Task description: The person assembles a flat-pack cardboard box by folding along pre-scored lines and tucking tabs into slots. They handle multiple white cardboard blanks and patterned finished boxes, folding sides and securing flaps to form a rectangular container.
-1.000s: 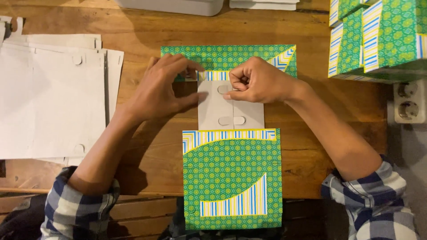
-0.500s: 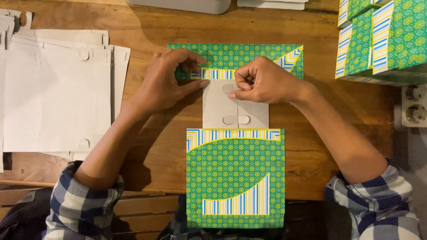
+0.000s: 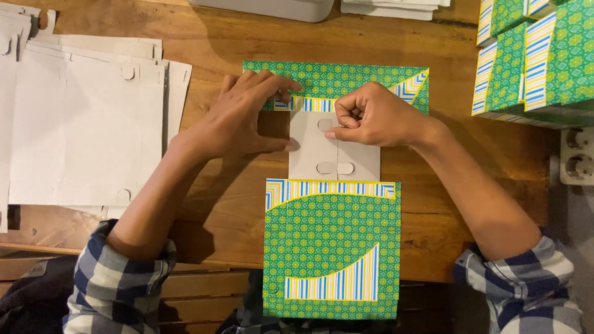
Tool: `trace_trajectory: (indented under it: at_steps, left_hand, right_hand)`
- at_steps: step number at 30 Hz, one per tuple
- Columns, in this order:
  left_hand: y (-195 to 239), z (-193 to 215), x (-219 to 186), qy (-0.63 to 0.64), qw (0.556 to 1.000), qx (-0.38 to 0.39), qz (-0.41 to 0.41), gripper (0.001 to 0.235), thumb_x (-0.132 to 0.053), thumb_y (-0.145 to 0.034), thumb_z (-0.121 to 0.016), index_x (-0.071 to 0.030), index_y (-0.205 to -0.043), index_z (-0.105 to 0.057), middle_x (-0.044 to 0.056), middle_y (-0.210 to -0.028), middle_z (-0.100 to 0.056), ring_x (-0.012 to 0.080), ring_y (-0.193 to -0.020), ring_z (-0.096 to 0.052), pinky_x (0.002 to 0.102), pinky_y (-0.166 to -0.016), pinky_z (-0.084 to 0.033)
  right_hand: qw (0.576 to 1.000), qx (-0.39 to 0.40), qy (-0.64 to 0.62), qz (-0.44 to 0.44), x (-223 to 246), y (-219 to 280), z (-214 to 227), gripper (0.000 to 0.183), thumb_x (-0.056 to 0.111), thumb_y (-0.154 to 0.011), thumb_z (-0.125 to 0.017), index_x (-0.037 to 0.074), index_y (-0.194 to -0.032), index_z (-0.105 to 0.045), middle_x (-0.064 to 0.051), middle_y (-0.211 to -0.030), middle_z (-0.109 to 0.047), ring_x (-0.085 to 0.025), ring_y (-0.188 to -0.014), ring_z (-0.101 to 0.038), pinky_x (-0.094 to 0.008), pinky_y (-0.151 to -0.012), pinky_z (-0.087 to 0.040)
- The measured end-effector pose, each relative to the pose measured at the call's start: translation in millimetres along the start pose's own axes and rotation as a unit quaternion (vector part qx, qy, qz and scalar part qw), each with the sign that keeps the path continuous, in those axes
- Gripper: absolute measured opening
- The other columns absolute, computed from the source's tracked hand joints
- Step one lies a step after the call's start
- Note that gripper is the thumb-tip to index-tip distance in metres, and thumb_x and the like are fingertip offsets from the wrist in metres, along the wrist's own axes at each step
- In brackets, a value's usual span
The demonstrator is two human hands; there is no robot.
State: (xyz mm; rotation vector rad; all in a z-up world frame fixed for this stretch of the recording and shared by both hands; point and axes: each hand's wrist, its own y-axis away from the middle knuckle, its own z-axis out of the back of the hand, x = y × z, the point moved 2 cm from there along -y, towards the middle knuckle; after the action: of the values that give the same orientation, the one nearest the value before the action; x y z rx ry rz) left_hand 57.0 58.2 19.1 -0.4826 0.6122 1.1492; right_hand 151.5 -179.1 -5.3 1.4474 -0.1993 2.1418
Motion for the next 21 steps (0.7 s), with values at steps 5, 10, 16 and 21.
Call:
trace_trajectory:
  at_steps: [5,10,16,21]
  left_hand:
    - [1,-7,3,-0.014,1.000,0.021,-0.001,0.092,-0.035,-0.064,-0.098,-0.015,-0.141,-0.052,0.004,-0.114,-0.056,0.0267,-0.109,-0.049,0.042,-0.097,-0.030]
    - [3,-12,4,-0.037,0.998,0.050,-0.004,0.103,-0.041,-0.061,-0.099,-0.017,-0.147,-0.046,0.005,-0.118,-0.053,0.0263,-0.113,-0.047,0.041,-0.097,-0.031]
    - [5,-12,-6,-0.046,0.996,0.073,-0.009,0.111,-0.046,-0.058,-0.101,-0.016,-0.149,-0.044,0.005,-0.121,-0.049,0.0251,-0.114,-0.043,0.040,-0.098,-0.030]
    - [5,-13,-5,-0.036,0.997,0.070,-0.013,0.116,-0.050,-0.054,-0.101,-0.016,-0.149,-0.043,0.004,-0.120,-0.048,0.0242,-0.113,-0.043,0.040,-0.096,-0.030]
  right_hand:
    - [1.000,0.001,0.002,-0.001,0,0,-1,0.036,0.000,-0.082,-0.075,0.010,-0.057,-0.051,0.002,-0.043,-0.040,-0.008,-0.046,-0.033,-0.024,-0.047,-0.030]
    - [1.000,0.006,0.001,-0.002,-2,0,0,0.036,0.001,-0.083,-0.076,0.010,-0.057,-0.052,0.002,-0.043,-0.040,-0.008,-0.046,-0.033,-0.024,-0.047,-0.029]
    - [1.000,0.007,-0.004,-0.002,-3,-1,0,0.036,0.001,-0.083,-0.075,0.011,-0.058,-0.051,0.003,-0.044,-0.040,-0.008,-0.046,-0.033,-0.024,-0.047,-0.029]
    - [1.000,0.005,0.001,-0.001,1,0,0,0.037,0.001,-0.083,-0.075,0.011,-0.057,-0.051,0.002,-0.044,-0.040,-0.008,-0.046,-0.034,-0.024,-0.047,-0.029]
